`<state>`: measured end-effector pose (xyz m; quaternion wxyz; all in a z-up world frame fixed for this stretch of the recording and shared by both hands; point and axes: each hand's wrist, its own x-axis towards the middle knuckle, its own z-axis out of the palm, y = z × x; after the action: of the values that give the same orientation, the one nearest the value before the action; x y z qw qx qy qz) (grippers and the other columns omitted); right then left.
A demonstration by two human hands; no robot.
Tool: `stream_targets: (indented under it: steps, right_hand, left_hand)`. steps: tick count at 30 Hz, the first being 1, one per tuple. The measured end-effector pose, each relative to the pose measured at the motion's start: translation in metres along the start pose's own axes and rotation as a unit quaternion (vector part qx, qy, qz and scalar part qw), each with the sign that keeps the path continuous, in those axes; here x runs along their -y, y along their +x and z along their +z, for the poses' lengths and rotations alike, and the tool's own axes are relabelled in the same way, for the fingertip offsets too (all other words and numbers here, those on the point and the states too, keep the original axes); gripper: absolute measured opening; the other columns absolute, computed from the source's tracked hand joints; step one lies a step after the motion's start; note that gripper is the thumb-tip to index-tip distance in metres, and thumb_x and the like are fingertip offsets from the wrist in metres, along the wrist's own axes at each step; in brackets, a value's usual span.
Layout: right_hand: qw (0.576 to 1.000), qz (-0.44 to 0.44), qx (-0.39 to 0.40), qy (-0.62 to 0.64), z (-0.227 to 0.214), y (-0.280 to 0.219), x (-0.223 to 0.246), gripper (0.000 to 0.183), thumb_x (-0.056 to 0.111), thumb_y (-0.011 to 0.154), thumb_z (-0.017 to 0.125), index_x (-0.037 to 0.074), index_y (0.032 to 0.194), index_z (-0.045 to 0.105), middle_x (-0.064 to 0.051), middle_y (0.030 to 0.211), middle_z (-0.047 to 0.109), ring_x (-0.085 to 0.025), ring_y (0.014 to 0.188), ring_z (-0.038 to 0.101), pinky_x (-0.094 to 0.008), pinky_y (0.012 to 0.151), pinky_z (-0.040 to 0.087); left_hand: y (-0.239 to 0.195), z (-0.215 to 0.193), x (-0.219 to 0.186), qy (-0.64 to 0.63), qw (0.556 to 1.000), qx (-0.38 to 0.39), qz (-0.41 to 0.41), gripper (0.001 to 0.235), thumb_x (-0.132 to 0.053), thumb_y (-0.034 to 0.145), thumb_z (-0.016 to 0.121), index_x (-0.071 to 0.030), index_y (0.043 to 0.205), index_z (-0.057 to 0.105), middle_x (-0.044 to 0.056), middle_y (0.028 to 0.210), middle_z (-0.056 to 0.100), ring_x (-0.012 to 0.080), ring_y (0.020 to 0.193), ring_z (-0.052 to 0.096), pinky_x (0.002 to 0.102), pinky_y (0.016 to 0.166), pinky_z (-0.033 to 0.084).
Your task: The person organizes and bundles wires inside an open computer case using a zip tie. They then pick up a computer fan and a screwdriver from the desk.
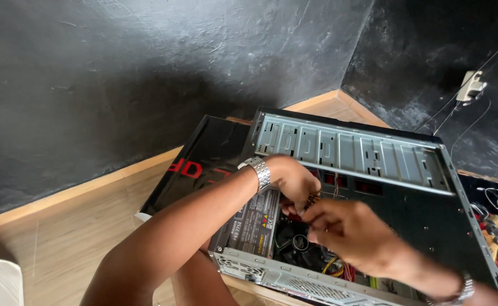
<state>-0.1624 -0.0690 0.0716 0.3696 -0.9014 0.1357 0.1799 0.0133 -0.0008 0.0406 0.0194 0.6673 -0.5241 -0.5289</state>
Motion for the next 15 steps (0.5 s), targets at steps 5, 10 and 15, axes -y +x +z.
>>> stream_targets:
  steps: [5,10,15]
  right_hand:
    - [1.000,0.008,-0.017,-0.023,-0.034,-0.006,0.003,0.040,0.025,0.089,0.073,0.027,0.129,0.075,0.006,0.088,0.096,-0.007,0.041,0.046,-0.021,0.037,0.028]
    - [0.854,-0.430,-0.142,-0.255,-0.063,0.025,-0.020,0.035,-0.016,0.081,0.062,0.007,0.104,0.076,-0.007,0.082,0.076,-0.022,0.070,0.077,-0.034,0.062,0.069]
    - [0.905,-0.405,-0.093,-0.094,-0.049,0.090,-0.100,0.036,0.020,0.097,0.053,0.002,0.129,0.058,-0.013,0.111,0.065,-0.018,0.082,0.070,-0.023,0.058,0.061]
  left_hand:
    - [0.012,0.005,0.007,0.016,0.999,0.001,0.042,0.033,-0.003,0.101,0.062,-0.009,0.070,0.054,0.004,0.063,0.060,0.0157,0.058,0.062,0.024,0.062,0.052]
    - [-0.009,0.015,-0.022,0.134,0.983,-0.077,-0.094,0.051,0.003,0.090,0.044,0.009,0.140,0.047,0.008,0.087,0.066,0.0140,0.060,0.053,0.029,0.044,0.035]
    - [0.017,0.019,0.016,0.171,0.976,-0.134,-0.030,0.015,-0.008,0.084,0.054,-0.004,0.076,0.066,0.007,0.062,0.058,0.0204,0.055,0.053,0.033,0.051,0.039]
